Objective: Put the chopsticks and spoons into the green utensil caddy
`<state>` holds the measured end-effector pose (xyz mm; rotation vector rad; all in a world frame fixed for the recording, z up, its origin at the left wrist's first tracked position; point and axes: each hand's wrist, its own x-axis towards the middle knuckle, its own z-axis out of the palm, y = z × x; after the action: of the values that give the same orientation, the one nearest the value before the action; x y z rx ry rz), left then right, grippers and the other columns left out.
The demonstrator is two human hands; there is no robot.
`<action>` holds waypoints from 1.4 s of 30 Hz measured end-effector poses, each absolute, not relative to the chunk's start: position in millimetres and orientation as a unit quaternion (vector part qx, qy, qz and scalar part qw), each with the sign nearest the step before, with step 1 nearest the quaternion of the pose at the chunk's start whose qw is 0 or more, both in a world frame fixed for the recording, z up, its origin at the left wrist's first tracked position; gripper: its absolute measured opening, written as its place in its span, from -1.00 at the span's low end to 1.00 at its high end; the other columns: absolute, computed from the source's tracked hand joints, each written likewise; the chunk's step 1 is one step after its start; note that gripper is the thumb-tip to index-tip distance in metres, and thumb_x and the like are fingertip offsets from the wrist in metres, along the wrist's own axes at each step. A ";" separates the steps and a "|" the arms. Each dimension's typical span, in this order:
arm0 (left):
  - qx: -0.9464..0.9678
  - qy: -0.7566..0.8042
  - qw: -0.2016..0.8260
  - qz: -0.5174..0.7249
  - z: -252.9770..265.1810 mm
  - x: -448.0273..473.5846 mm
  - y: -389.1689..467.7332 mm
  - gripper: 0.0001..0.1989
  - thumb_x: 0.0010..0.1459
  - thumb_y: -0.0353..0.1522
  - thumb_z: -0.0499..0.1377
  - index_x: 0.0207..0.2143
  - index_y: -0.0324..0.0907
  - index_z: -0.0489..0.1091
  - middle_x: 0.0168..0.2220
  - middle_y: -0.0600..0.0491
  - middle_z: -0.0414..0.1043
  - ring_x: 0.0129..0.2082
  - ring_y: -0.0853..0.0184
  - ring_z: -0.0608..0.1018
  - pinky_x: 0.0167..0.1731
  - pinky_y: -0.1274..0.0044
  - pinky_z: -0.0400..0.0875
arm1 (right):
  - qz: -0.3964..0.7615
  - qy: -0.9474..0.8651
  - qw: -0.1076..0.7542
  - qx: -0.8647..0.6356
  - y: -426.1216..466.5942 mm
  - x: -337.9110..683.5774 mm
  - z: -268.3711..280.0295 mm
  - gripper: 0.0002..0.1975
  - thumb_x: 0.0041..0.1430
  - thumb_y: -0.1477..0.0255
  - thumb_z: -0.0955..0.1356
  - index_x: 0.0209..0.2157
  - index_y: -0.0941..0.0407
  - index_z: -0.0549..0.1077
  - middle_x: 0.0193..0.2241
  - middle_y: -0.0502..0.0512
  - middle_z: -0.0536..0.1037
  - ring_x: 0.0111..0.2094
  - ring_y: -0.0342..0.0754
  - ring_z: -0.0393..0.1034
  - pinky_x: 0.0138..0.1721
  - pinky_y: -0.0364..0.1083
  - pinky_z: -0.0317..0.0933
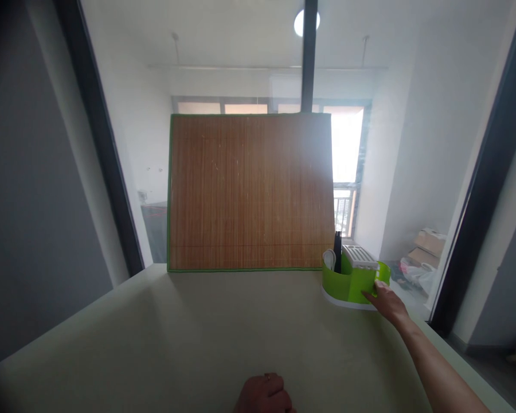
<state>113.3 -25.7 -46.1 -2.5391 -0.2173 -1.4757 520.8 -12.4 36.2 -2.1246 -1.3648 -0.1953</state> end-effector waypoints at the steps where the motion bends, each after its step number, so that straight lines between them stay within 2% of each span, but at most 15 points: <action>1: -0.857 -0.073 0.097 -0.500 -46.9 113.8 -25.3 -0.57 0.20 -0.28 -0.04 -0.72 -0.20 0.22 -0.71 0.15 0.10 -0.69 0.50 0.21 -0.68 0.64 0.01 | -0.077 -0.519 0.291 -0.800 -13.8 520.5 36.2 -0.71 -0.05 0.15 0.32 -0.49 0.12 0.36 -0.42 0.21 0.48 -0.46 0.05 0.40 -0.50 -0.07 0.16; 4: -0.863 -0.075 0.095 -0.490 -49.1 114.6 -24.7 -0.57 0.19 -0.28 -0.04 -0.71 -0.19 0.23 -0.72 0.15 0.11 -0.70 0.50 0.21 -0.68 0.65 0.04 | -0.091 -0.529 0.272 -0.799 -19.3 513.4 35.8 -0.62 -0.04 0.04 0.29 -0.51 0.10 0.34 -0.46 0.20 0.50 -0.50 0.06 0.40 -0.54 -0.07 0.13; 9: -0.886 -0.079 0.098 -0.446 -52.1 114.0 -24.3 -0.64 0.13 -0.26 0.02 -0.69 -0.19 0.25 -0.71 0.16 0.13 -0.69 0.50 0.23 -0.67 0.66 0.10 | -0.111 -0.540 0.254 -0.795 -27.0 480.4 33.2 -0.56 0.02 -0.02 0.22 -0.48 0.09 0.35 -0.49 0.14 0.52 -0.53 0.01 0.40 -0.55 -0.10 0.13; 14: -0.888 -0.062 0.092 -0.446 -56.2 114.6 -22.2 -0.69 0.09 -0.29 0.04 -0.68 -0.19 0.25 -0.70 0.15 0.15 -0.68 0.50 0.23 -0.65 0.66 0.09 | -0.136 -0.551 0.240 -0.787 -26.6 427.3 28.3 -0.58 0.09 0.01 0.19 -0.45 0.08 0.35 -0.49 0.09 0.53 -0.53 0.00 0.40 -0.57 -0.13 0.07; 23: -0.905 -0.067 0.162 -0.388 -60.7 118.2 -18.9 -0.59 0.11 -0.15 0.05 -0.69 -0.18 0.21 -0.72 0.17 0.16 -0.71 0.49 0.28 -0.72 0.62 0.05 | -0.178 -0.610 0.225 -0.739 -19.3 302.8 24.3 -0.64 0.13 0.04 0.21 -0.42 0.04 0.35 -0.44 0.04 0.54 -0.49 0.00 0.44 -0.59 -0.16 -0.08; 30: -0.928 -0.093 0.121 -0.338 -60.4 113.6 -27.1 -0.76 0.01 -0.22 0.13 -0.60 -0.16 0.34 -0.67 0.15 0.25 -0.63 0.44 0.37 -0.63 0.60 0.20 | -0.209 -0.639 0.217 -0.708 -13.1 248.0 24.8 -0.65 0.16 0.06 0.20 -0.40 0.05 0.34 -0.48 0.03 0.53 -0.51 -0.01 0.42 -0.60 -0.16 -0.12; 33: -0.938 -0.099 0.100 -0.317 -58.0 112.3 -30.0 -0.76 0.03 -0.21 0.12 -0.58 -0.16 0.36 -0.65 0.13 0.28 -0.59 0.42 0.40 -0.57 0.58 0.27 | -0.202 -0.643 0.253 -0.694 -14.8 246.6 18.1 -0.62 0.16 0.04 0.18 -0.39 0.05 0.34 -0.46 0.04 0.52 -0.53 -0.03 0.40 -0.61 -0.17 -0.08; 36: -0.938 -0.096 0.077 -0.325 -56.0 111.7 -29.9 -0.74 0.05 -0.20 0.11 -0.58 -0.15 0.37 -0.65 0.13 0.29 -0.59 0.42 0.40 -0.57 0.57 0.27 | -0.162 -0.661 0.347 -0.645 -21.0 252.0 8.8 -0.65 0.20 0.09 0.15 -0.30 0.05 0.35 -0.34 0.06 0.49 -0.51 -0.09 0.38 -0.60 -0.18 0.02; 39: -0.924 -0.085 0.037 -0.371 -45.6 105.6 -30.3 -0.74 0.07 -0.22 0.09 -0.58 -0.16 0.36 -0.65 0.12 0.30 -0.60 0.43 0.38 -0.59 0.58 0.24 | -0.148 -0.672 0.422 -0.591 -29.0 255.0 2.5 -0.73 0.23 0.20 0.16 -0.27 0.06 0.35 -0.27 0.10 0.44 -0.44 -0.10 0.37 -0.49 -0.18 0.14; 42: -0.893 -0.124 -0.003 -0.433 -14.8 89.6 -30.1 -0.76 0.11 -0.28 0.04 -0.55 -0.17 0.35 -0.63 0.08 0.29 -0.59 0.44 0.34 -0.55 0.58 0.22 | -0.130 -0.697 0.449 -0.544 -34.7 248.4 0.0 -0.81 0.23 0.30 0.18 -0.31 0.08 0.34 -0.33 0.10 0.43 -0.38 -0.08 0.36 -0.38 -0.15 0.17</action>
<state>89.6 -30.1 -14.8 -2.8101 -0.3913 -1.3613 248.4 -34.7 0.0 -1.3465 -1.7240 -0.3211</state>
